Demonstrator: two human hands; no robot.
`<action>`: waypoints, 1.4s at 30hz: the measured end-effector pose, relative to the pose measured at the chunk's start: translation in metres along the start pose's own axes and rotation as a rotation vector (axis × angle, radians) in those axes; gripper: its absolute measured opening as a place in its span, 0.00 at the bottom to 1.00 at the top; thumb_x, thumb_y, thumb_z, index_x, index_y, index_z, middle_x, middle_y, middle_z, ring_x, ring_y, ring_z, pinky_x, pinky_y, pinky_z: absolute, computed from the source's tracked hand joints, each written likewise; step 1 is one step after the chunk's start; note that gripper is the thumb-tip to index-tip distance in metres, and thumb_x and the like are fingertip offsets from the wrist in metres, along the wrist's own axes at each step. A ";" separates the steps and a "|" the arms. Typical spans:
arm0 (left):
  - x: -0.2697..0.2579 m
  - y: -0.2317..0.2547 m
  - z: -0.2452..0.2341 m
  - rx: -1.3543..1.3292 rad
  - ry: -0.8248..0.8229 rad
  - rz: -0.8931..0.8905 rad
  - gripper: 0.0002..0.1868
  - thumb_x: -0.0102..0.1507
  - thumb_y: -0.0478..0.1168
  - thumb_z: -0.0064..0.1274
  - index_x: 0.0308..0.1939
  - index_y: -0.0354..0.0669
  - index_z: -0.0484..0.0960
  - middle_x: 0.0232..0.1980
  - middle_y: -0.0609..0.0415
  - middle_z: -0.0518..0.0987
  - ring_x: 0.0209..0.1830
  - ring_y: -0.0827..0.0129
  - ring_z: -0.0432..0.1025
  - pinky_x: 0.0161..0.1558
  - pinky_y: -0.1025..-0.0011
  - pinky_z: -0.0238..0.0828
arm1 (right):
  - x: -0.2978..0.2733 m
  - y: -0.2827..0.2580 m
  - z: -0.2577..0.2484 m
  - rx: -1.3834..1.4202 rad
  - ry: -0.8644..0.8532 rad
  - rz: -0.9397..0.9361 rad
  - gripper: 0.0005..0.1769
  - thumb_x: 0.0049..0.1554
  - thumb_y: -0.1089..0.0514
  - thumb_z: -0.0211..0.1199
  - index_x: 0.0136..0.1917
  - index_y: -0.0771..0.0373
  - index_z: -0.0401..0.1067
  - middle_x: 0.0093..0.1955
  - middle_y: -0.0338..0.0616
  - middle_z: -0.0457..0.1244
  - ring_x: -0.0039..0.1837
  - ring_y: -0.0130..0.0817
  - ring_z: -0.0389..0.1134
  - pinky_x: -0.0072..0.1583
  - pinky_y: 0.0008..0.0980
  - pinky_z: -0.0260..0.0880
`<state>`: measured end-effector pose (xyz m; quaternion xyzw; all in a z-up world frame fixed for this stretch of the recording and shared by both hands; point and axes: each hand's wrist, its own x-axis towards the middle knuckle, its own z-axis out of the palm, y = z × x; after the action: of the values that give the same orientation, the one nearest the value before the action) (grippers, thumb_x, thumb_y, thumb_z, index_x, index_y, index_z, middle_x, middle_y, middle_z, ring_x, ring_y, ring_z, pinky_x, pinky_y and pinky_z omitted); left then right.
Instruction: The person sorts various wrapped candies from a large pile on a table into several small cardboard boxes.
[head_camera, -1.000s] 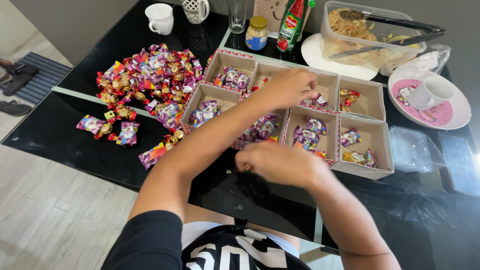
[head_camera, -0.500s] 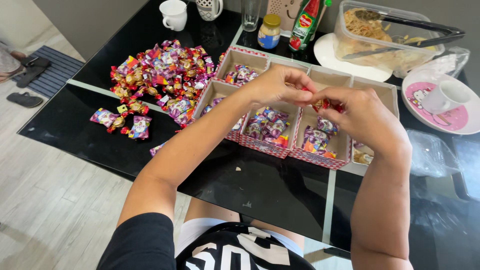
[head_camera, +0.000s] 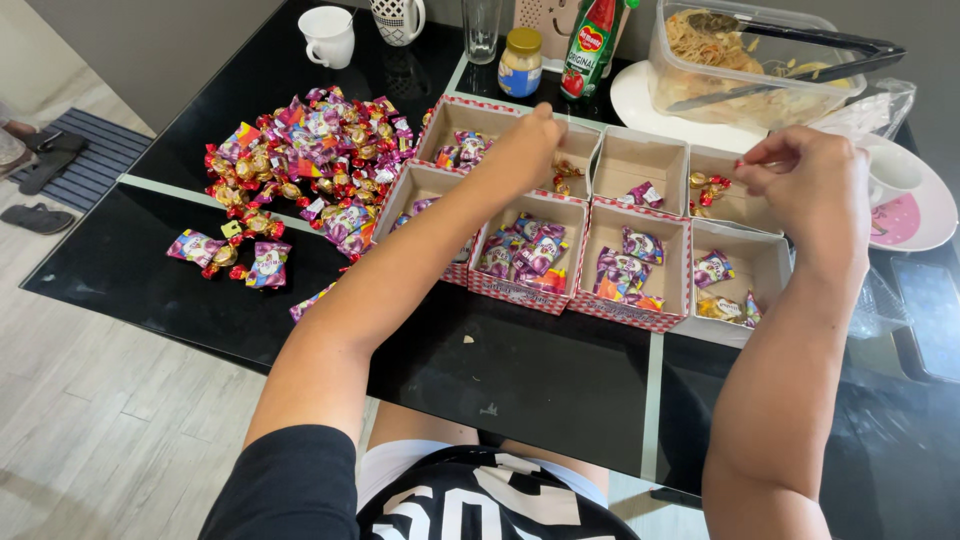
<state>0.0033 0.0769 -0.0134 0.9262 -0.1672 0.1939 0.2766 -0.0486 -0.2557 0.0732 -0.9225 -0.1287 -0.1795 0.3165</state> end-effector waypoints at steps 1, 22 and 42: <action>-0.006 0.002 0.004 0.135 -0.041 0.024 0.18 0.60 0.34 0.62 0.53 0.36 0.79 0.62 0.39 0.72 0.63 0.42 0.68 0.63 0.55 0.67 | 0.002 0.009 0.001 -0.001 -0.003 0.000 0.08 0.56 0.65 0.73 0.50 0.65 0.79 0.44 0.46 0.72 0.45 0.31 0.74 0.51 0.30 0.72; -0.305 0.016 -0.188 -0.070 0.326 -0.248 0.27 0.68 0.45 0.60 0.69 0.47 0.73 0.77 0.47 0.66 0.80 0.49 0.57 0.78 0.53 0.52 | -0.079 -0.150 0.059 0.090 -0.099 -0.562 0.22 0.62 0.63 0.66 0.69 0.64 0.68 0.68 0.54 0.65 0.67 0.51 0.68 0.67 0.45 0.69; -0.344 0.007 -0.142 0.174 0.442 -0.183 0.19 0.58 0.36 0.66 0.52 0.42 0.83 0.60 0.53 0.79 0.59 0.55 0.72 0.56 0.60 0.66 | -0.157 -0.227 0.218 0.009 -0.571 -1.027 0.29 0.54 0.54 0.67 0.68 0.61 0.67 0.71 0.54 0.59 0.71 0.52 0.60 0.70 0.46 0.62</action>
<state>-0.3363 0.2235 -0.0558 0.8930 -0.0007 0.3794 0.2421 -0.2150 0.0365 -0.0301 -0.7525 -0.6401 -0.0540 0.1455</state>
